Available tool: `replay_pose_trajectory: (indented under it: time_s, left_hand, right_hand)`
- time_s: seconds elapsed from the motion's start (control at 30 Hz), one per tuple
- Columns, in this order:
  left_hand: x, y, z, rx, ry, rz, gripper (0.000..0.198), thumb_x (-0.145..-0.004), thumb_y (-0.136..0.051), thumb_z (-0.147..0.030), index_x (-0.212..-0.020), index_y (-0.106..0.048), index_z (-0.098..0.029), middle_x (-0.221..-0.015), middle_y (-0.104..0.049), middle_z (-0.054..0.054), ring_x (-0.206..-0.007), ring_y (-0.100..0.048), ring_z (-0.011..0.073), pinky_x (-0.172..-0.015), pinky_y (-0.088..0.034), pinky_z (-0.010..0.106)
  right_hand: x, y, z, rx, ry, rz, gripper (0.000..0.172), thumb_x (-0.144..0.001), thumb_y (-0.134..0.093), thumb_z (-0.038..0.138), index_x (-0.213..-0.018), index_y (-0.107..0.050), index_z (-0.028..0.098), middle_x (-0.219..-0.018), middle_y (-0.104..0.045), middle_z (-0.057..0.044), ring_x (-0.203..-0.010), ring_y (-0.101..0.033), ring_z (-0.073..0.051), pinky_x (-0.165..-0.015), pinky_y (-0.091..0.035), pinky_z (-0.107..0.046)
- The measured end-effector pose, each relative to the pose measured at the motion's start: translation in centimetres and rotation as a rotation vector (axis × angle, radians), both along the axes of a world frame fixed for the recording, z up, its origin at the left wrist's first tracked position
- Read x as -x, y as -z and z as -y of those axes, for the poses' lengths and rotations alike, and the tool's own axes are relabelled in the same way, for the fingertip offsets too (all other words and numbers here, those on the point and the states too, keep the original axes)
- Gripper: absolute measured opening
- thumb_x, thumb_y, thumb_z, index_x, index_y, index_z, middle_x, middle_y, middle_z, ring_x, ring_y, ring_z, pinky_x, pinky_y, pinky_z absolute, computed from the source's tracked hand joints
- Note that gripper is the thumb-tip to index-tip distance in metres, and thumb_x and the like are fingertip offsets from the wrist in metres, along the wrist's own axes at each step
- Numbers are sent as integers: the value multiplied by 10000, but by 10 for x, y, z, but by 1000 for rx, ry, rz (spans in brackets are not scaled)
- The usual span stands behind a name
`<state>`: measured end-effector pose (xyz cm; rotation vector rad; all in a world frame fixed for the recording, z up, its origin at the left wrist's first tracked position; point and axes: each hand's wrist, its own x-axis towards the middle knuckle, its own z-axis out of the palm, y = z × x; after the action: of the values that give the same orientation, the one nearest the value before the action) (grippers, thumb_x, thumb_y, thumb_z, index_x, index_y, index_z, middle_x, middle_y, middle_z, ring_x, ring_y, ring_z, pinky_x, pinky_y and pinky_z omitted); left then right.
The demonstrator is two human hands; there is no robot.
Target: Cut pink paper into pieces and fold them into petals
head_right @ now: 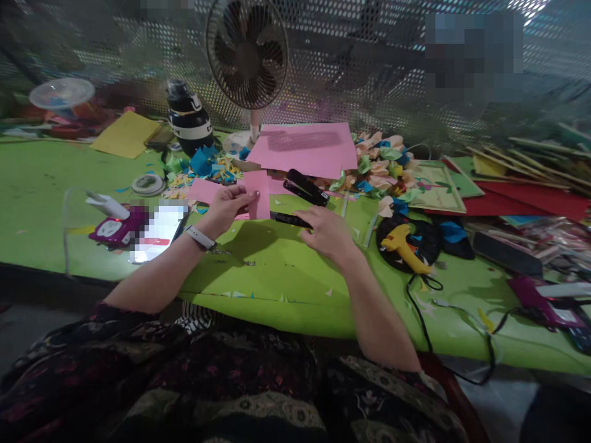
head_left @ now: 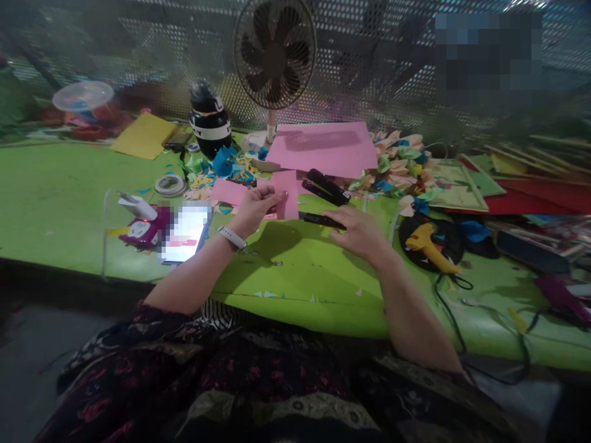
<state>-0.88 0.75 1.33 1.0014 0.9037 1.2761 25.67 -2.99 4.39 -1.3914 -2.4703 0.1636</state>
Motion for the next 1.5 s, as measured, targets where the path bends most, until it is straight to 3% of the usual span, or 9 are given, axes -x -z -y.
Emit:
replay_pose_trajectory:
  time_s: [0.53, 0.67, 0.87, 1.0, 1.1, 1.2, 1.37, 1.5]
  left_hand:
    - [-4, 1, 3, 28, -31, 29, 288, -722, -937, -330, -787, -716, -159, -728, -720, -3, -628, -653, 87, -628, -549, 223]
    - [-6, 3, 3, 49, -12, 6, 317, -715, -942, -356, -775, -701, -158, -651, -678, -21, -528, -600, 74, -531, -497, 216]
    - [-4, 0, 1, 63, -89, 79, 379, -623, -985, -339, -768, -685, -157, -716, -711, -22, -634, -666, 85, -631, -545, 212]
    - [-6, 1, 4, 107, -75, 51, 433, -576, -1002, -361, -743, -654, -164, -673, -680, -39, -562, -607, 64, -545, -477, 187]
    - [-10, 0, 8, 136, -40, 62, 478, -535, -1012, -365, -688, -600, -175, -648, -657, -51, -561, -594, 65, -556, -483, 191]
    - [-13, 0, 13, 141, 17, 40, 449, -517, -1010, -337, -706, -641, -166, -670, -676, -37, -578, -598, 72, -569, -491, 201]
    - [-20, 4, 17, 143, 43, -26, 409, -502, -996, -308, -731, -698, -146, -673, -703, -9, -564, -594, 89, -554, -462, 218]
    - [-22, 5, 20, 146, 71, -70, 435, -481, -1009, -308, -738, -700, -142, -727, -734, 19, -635, -637, 120, -597, -485, 239]
  right_hand:
    - [7, 8, 1, 38, 18, 27, 493, -864, -572, 196, -1330, -733, 218, -1221, -762, -113, -1070, -702, -324, -900, -568, -482]
    - [12, 7, 3, 32, 5, 43, 503, -883, -569, 186, -1366, -709, 197, -1249, -750, -124, -1108, -691, -319, -892, -564, -459]
    - [23, 11, 8, 115, -92, 107, 496, -850, -604, 150, -1324, -734, 222, -1160, -772, -93, -1001, -705, -265, -799, -551, -369]
    - [31, 16, 15, 177, -221, 108, 550, -832, -615, 146, -1376, -693, 179, -1168, -760, -115, -1003, -698, -268, -819, -547, -370]
    - [33, 18, 17, 137, -308, 36, 455, -858, -653, 208, -1305, -722, 159, -1132, -760, -126, -1000, -695, -274, -863, -545, -401]
    - [31, 19, 14, -13, -228, -96, 329, -946, -614, 257, -1244, -731, 178, -1082, -762, -118, -982, -690, -272, -859, -553, -425]
    - [29, 27, 7, -134, -145, -124, 453, -1002, -591, 262, -1454, -596, 234, -1131, -735, -122, -989, -686, -282, -746, -580, -397]
    - [31, 34, 4, -139, -81, -214, 469, -1023, -585, 279, -1491, -569, 259, -1065, -735, -99, -800, -680, -222, -624, -563, -341]
